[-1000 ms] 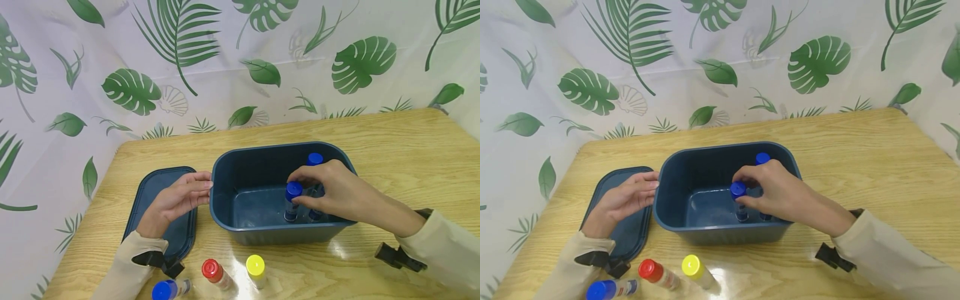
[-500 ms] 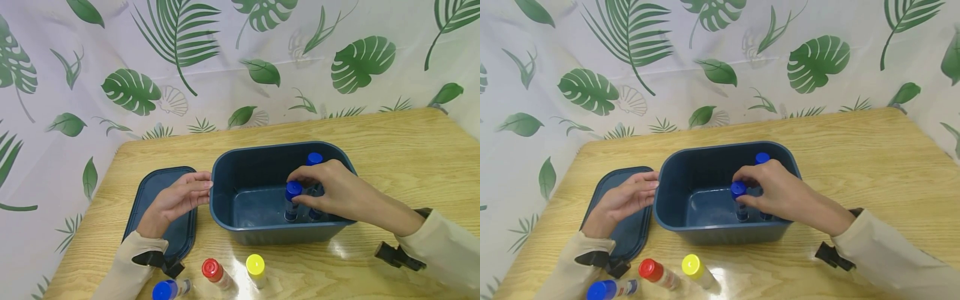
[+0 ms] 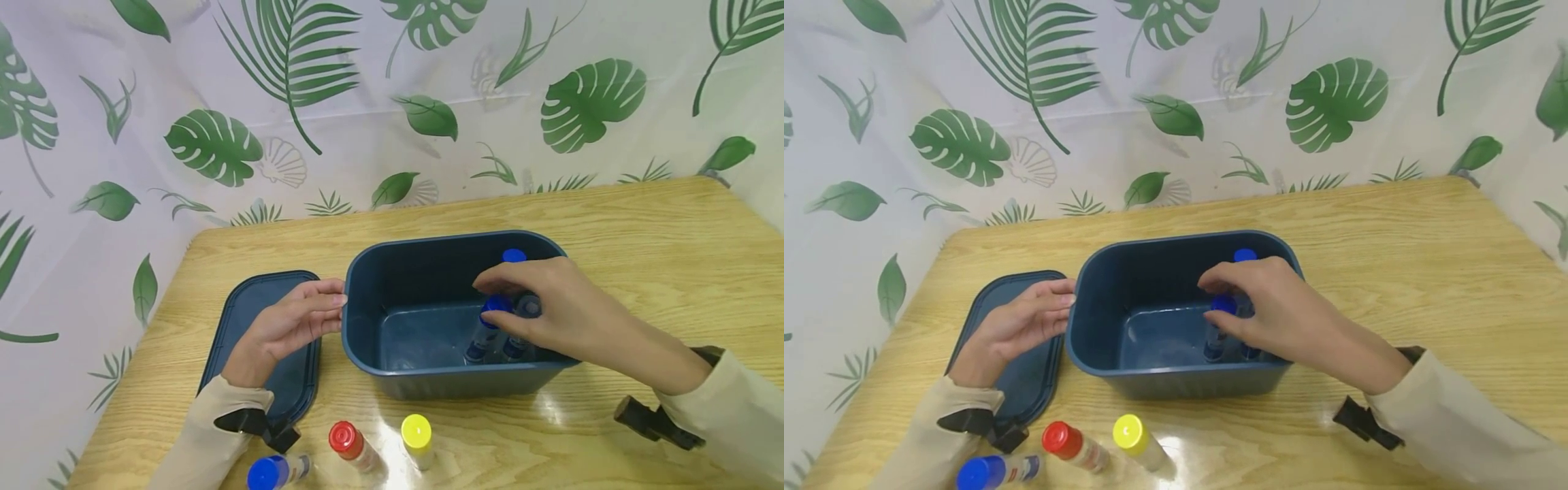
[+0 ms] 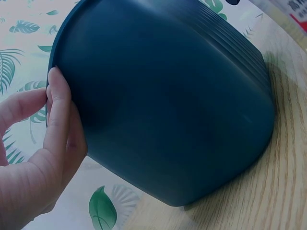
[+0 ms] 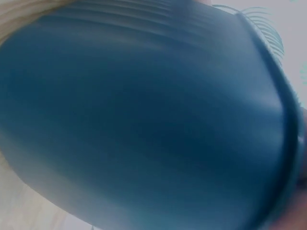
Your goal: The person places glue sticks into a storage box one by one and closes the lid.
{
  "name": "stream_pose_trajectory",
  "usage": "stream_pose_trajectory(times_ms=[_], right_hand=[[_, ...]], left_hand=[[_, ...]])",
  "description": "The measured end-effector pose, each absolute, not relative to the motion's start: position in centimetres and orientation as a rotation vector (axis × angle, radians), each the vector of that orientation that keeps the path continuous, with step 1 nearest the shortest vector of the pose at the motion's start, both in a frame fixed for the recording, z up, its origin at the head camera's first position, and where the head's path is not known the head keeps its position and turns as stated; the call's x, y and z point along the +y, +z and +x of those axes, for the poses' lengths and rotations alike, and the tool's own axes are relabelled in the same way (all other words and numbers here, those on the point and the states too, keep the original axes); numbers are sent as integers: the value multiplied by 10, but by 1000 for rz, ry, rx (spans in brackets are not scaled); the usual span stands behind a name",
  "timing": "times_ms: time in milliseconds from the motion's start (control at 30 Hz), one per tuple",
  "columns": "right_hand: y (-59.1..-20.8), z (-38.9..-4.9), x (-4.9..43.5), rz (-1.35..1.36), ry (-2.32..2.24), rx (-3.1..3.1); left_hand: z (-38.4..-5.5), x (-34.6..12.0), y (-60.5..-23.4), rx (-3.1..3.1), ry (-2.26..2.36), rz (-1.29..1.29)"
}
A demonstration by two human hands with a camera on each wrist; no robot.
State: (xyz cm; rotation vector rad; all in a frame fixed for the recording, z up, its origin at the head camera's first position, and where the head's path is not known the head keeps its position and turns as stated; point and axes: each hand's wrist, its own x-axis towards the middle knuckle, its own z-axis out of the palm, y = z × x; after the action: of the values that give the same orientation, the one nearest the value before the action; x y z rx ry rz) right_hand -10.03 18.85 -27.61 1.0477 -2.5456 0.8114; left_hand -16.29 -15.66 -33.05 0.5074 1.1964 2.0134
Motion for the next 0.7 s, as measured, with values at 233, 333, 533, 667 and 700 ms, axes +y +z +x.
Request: stream_pose_trajectory(times_ms=[233, 333, 533, 667, 700], right_hand=[[-260, -88, 211, 803, 833, -2436], [-257, -82, 224, 654, 873, -2436], [-266, -80, 249, 400, 1121, -2501], [-275, -79, 262, 281, 1270, -2561], [-277, -79, 265, 268, 1295, -2573]], left_hand=[[-164, -156, -331, 1186, 2014, 514], [-163, -156, -331, 1180, 2018, 518], [-161, -158, -331, 1182, 2024, 522], [-162, -157, -330, 1180, 2025, 518], [-162, -157, -330, 1178, 2025, 518]])
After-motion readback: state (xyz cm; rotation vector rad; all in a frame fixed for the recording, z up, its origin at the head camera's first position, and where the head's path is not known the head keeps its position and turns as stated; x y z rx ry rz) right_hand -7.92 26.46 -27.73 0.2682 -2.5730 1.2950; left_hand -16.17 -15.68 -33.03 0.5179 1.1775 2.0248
